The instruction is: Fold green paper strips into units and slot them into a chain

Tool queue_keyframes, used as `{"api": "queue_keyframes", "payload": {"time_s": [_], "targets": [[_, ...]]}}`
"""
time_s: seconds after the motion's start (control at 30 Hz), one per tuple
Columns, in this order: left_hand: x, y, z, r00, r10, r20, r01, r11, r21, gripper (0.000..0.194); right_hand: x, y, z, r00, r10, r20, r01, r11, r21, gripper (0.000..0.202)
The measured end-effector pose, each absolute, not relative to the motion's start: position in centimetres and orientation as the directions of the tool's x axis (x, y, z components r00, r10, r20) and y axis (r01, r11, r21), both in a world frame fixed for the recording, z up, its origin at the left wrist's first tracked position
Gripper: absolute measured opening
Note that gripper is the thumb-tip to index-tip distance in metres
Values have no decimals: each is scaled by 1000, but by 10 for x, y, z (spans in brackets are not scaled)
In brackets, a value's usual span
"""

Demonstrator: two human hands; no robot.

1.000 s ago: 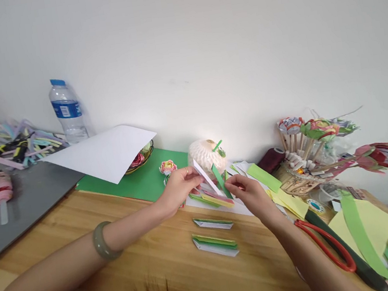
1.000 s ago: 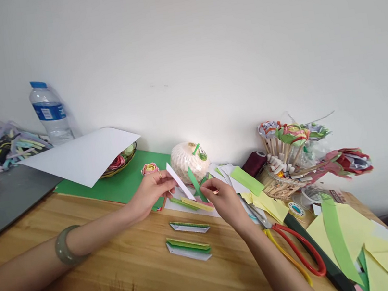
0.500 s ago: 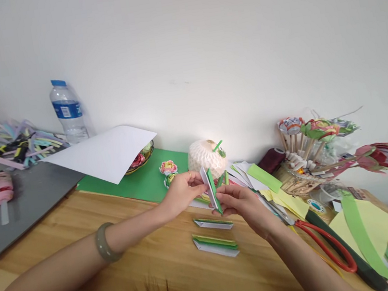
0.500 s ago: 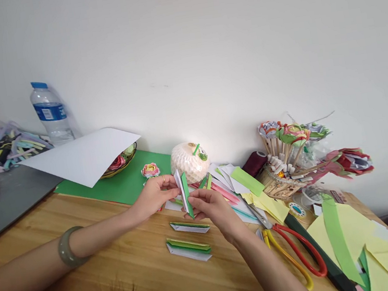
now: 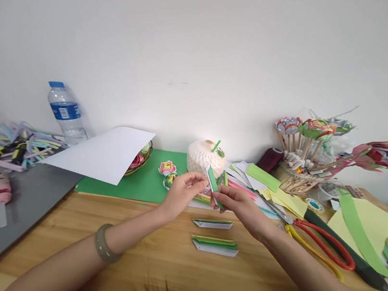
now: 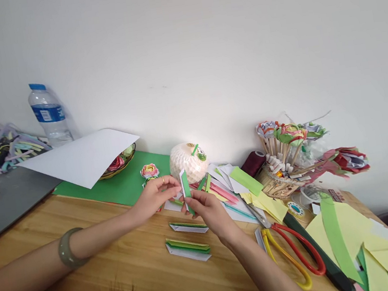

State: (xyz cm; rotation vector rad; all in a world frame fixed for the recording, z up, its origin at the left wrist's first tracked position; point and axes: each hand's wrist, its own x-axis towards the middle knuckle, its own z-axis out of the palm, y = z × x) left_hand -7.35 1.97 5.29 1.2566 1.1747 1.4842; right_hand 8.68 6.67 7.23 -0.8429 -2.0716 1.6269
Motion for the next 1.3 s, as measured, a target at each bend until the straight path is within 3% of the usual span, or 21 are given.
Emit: {"api": "queue_keyframes", "payload": {"time_s": [0.1,0.27,0.57,1.03,1.3], "targets": [[-74,20,55,-185,972,147,-139,-174,975,25,87,69,70,-724,689,-25,255,234,-938,30],[-77,23,56,-158,978,138,-79,-151,985,25,89,70,71,-752,659,-15,301,323,-897,34],[-76,21,60,-104,991,87,-181,-105,978,25,90,69,78,-788,610,-80,226,166,-960,40],[-76,19,56,2,965,263,41,-262,964,23,90,67,80,-819,565,-99,211,137,-968,42],[-73,17,61,-168,973,156,-119,-177,977,27,93,68,78,-840,529,-118,183,71,-981,40]]}}
